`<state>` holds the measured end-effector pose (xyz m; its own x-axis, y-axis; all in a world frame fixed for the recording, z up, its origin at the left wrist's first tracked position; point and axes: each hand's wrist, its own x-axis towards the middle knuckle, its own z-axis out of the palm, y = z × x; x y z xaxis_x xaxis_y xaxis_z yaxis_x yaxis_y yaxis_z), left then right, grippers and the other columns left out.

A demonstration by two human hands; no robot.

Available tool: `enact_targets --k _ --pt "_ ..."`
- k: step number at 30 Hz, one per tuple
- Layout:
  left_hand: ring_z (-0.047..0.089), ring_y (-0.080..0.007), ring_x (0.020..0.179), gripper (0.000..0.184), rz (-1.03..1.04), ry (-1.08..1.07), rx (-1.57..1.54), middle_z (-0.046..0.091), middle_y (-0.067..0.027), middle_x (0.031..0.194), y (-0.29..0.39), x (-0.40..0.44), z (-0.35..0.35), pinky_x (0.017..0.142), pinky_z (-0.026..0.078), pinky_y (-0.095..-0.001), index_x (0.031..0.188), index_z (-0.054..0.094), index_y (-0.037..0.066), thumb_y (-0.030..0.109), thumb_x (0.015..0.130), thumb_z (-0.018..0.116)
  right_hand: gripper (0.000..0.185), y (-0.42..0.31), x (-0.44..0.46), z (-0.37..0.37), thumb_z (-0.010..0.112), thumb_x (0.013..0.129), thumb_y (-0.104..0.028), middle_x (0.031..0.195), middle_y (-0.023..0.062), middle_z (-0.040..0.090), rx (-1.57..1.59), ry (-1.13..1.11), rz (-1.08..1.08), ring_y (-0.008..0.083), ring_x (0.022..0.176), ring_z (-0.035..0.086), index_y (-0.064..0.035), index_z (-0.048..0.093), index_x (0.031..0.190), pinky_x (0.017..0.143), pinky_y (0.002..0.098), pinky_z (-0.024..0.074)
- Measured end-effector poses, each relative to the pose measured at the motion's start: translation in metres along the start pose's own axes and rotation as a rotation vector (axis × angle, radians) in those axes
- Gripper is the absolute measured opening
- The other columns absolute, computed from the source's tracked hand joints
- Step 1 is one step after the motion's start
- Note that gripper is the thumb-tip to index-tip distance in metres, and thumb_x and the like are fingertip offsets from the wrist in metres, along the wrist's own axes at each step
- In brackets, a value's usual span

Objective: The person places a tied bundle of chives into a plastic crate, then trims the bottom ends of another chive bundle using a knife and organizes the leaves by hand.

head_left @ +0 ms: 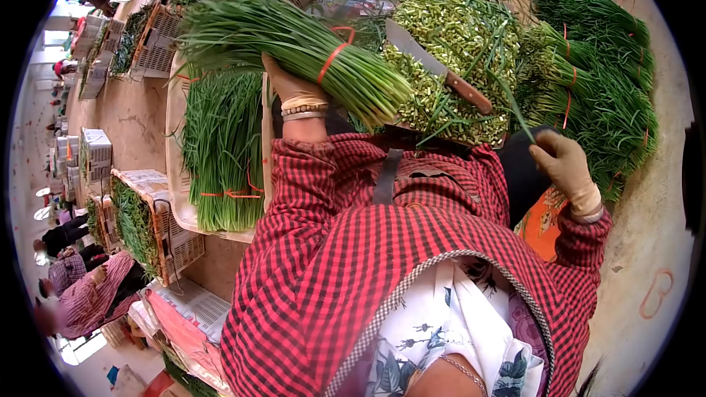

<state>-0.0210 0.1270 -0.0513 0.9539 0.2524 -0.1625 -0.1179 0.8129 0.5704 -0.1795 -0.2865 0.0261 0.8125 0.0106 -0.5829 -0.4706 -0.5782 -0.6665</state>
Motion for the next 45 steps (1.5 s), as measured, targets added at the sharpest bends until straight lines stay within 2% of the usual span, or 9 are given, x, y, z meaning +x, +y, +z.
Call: enact_targets --k 2,4,11,19,22,25,29,38,45 --pt "0.059 -0.0294 0.108 0.055 -0.024 -0.044 -0.017 0.061 -0.0103 0.119 -0.008 -0.007 0.010 0.093 0.050 -0.0469 0.124 0.056 0.007 0.051 0.091 0.050 0.022 -0.011 0.016 0.018 0.070 0.088 -0.018 0.079 0.0032 0.065 -0.513 0.540 -0.571 0.0098 0.070 0.061 -0.0027 0.067 0.103 0.063 0.0235 0.0490" --pt "0.061 -0.0289 0.105 0.054 -0.073 -0.077 -0.027 0.062 -0.0102 0.118 -0.018 -0.012 0.017 0.091 0.051 -0.0458 0.123 0.056 0.007 0.050 0.091 0.051 0.029 -0.045 0.030 0.047 0.071 0.085 -0.015 0.092 0.0064 0.067 0.025 0.347 -0.559 0.0144 0.078 0.064 -0.0047 0.066 0.112 0.071 0.0253 0.0505" --pt "0.061 -0.0313 0.106 0.057 -0.279 -0.249 -0.026 0.061 -0.0138 0.121 -0.046 -0.040 0.033 0.095 0.050 -0.0455 0.126 0.056 0.007 0.052 0.093 0.046 0.025 -0.144 0.060 0.119 0.068 0.084 -0.024 0.090 0.0086 0.065 -0.267 0.413 -1.068 0.0284 0.077 0.066 -0.0106 0.061 0.104 0.064 0.0370 0.0527" --pt "0.063 -0.0269 0.100 0.057 -0.401 -0.194 -0.058 0.064 -0.0099 0.114 -0.062 -0.059 0.048 0.089 0.052 -0.0417 0.121 0.059 0.006 0.054 0.092 0.049 0.024 -0.154 0.090 0.121 0.070 0.083 -0.026 0.077 0.0115 0.064 -0.297 0.417 -0.926 0.0304 0.074 0.065 -0.0092 0.059 0.097 0.062 0.0390 0.0512" --pt "0.063 -0.0266 0.101 0.056 -0.459 -0.193 -0.125 0.064 -0.0099 0.114 -0.064 -0.060 0.050 0.090 0.052 -0.0409 0.120 0.059 0.006 0.053 0.092 0.050 0.014 -0.148 0.099 0.119 0.070 0.087 -0.014 0.066 -0.0002 0.059 0.021 0.188 -0.776 0.0054 0.061 0.054 -0.0037 0.062 0.091 0.055 0.0244 0.0468" --pt "0.063 -0.0268 0.101 0.056 -0.478 -0.200 -0.109 0.064 -0.0106 0.114 -0.067 -0.057 0.043 0.091 0.052 -0.0409 0.120 0.060 0.006 0.054 0.092 0.051 0.013 -0.148 0.096 0.116 0.069 0.088 -0.013 0.065 -0.0016 0.058 0.148 0.094 -0.653 0.0041 0.060 0.052 -0.0024 0.062 0.090 0.054 0.0224 0.0451" --pt "0.058 -0.0315 0.113 0.065 -0.543 -0.201 -0.077 0.058 -0.0160 0.126 -0.075 -0.053 0.037 0.100 0.046 -0.0452 0.124 0.056 0.002 0.057 0.092 0.045 0.014 -0.145 0.100 0.123 0.069 0.083 -0.017 0.066 0.0086 0.064 0.239 0.169 -0.747 0.0140 0.057 0.062 -0.0047 0.064 0.087 0.057 0.0275 0.0506" --pt "0.064 -0.0269 0.101 0.056 -0.621 -0.311 -0.080 0.064 -0.0110 0.118 -0.075 -0.066 0.044 0.090 0.053 -0.0418 0.125 0.057 0.006 0.051 0.093 0.052 0.007 -0.187 0.103 0.042 0.066 0.091 -0.012 0.070 -0.0036 0.061 0.573 0.408 -1.008 0.0028 0.055 0.054 -0.0079 0.067 0.097 0.048 0.0170 0.0425" --pt "0.065 -0.0262 0.098 0.054 -0.640 -0.231 -0.114 0.065 -0.0113 0.114 -0.081 -0.065 0.044 0.088 0.055 -0.0392 0.124 0.057 0.004 0.049 0.093 0.054 0.031 -0.170 0.091 0.074 0.067 0.089 -0.012 0.065 -0.0036 0.055 0.007 0.266 -0.964 0.0048 0.057 0.052 -0.0093 0.062 0.119 0.051 0.0229 0.0432"
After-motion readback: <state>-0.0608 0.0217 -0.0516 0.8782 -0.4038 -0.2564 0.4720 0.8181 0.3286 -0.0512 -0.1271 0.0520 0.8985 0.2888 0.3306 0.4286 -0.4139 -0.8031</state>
